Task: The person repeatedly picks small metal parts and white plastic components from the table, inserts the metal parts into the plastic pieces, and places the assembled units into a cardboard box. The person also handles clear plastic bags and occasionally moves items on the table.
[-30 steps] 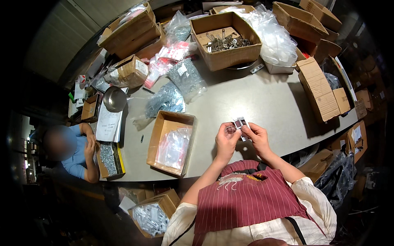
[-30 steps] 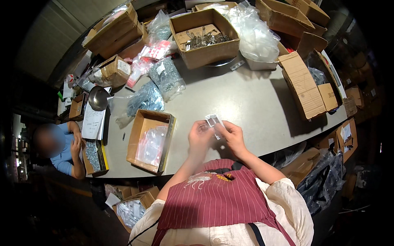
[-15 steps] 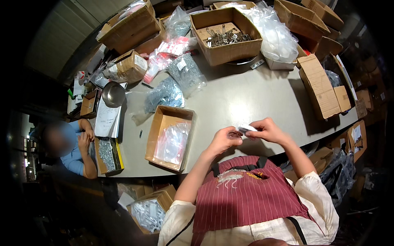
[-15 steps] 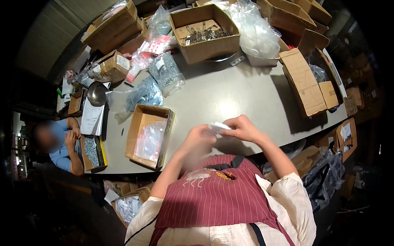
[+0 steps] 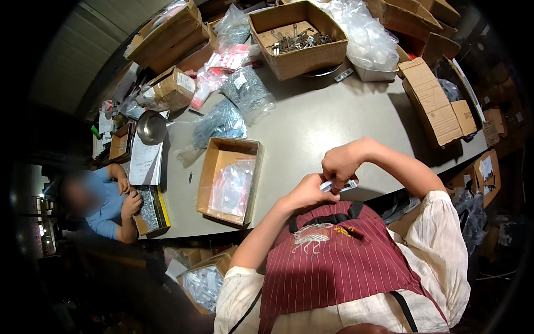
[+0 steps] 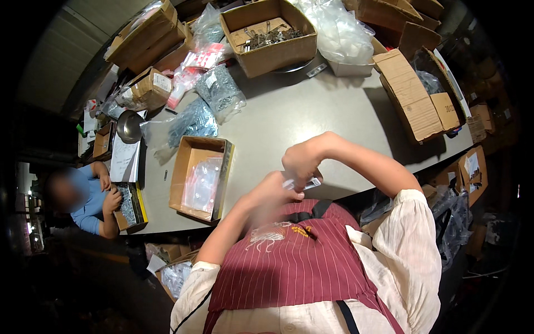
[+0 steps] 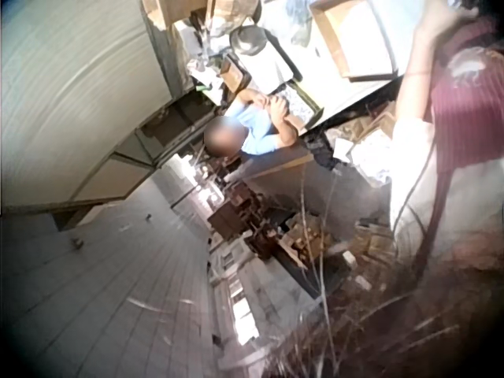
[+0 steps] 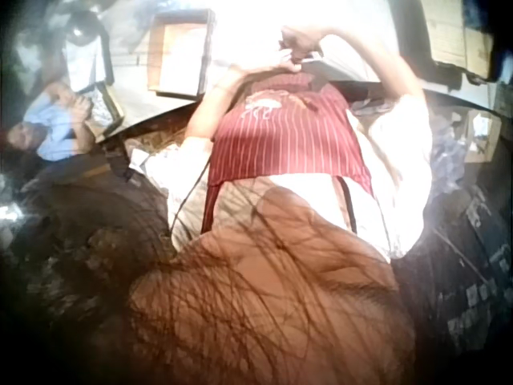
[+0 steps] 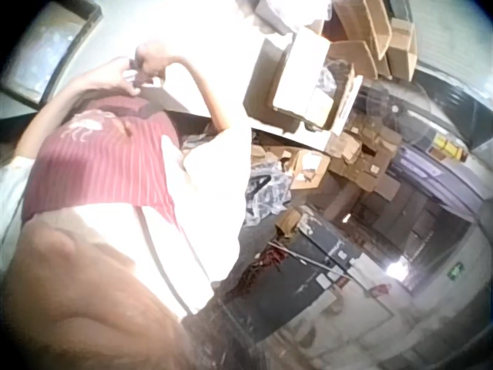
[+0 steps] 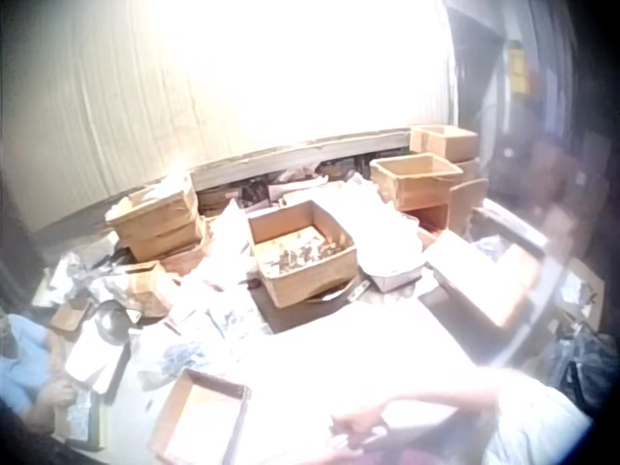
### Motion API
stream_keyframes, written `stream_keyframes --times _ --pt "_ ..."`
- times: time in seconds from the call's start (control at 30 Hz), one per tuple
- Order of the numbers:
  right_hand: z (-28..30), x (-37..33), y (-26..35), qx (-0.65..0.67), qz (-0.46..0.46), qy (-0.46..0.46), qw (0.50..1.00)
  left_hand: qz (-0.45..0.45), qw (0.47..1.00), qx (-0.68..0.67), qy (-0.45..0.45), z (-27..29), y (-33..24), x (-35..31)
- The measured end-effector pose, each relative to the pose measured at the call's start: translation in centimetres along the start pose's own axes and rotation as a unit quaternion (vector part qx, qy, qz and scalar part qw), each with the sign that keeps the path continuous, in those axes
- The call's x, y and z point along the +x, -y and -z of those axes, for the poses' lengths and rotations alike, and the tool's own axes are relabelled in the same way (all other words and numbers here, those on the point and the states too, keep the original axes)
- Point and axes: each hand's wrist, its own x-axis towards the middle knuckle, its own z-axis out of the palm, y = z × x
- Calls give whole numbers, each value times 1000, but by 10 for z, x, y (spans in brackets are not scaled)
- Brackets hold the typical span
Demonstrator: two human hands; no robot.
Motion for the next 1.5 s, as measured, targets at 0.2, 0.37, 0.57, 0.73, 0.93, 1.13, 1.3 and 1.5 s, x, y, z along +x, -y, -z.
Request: stream_keyframes --times 0.2,0.37,0.57,0.73,0.93,1.13,1.3,1.5 --pt "9 -10 -13 173 -10 -242 955 50 906 -416 -65 -6 -1 -10" --pt "-12 -10 -21 247 68 -364 895 22 887 -451 -100 -10 -14 -16" --pt "-43 4 -16 347 119 -395 842 -46 878 -462 -115 -9 -27 -15" --pt "-51 5 -22 263 214 -437 833 -109 873 -455 -136 -12 -27 -17" --pt "-73 5 -6 93 275 -477 830 -159 837 -501 -154 -13 -9 -19" --pt "-87 13 -7 193 202 -568 774 -148 874 -451 -104 -10 -7 -27" --pt "-90 12 -24 276 146 -562 766 -24 917 -387 -96 -24 25 -42" --pt "-88 14 -11 369 159 -521 753 -33 895 -416 -156 -32 18 -48"
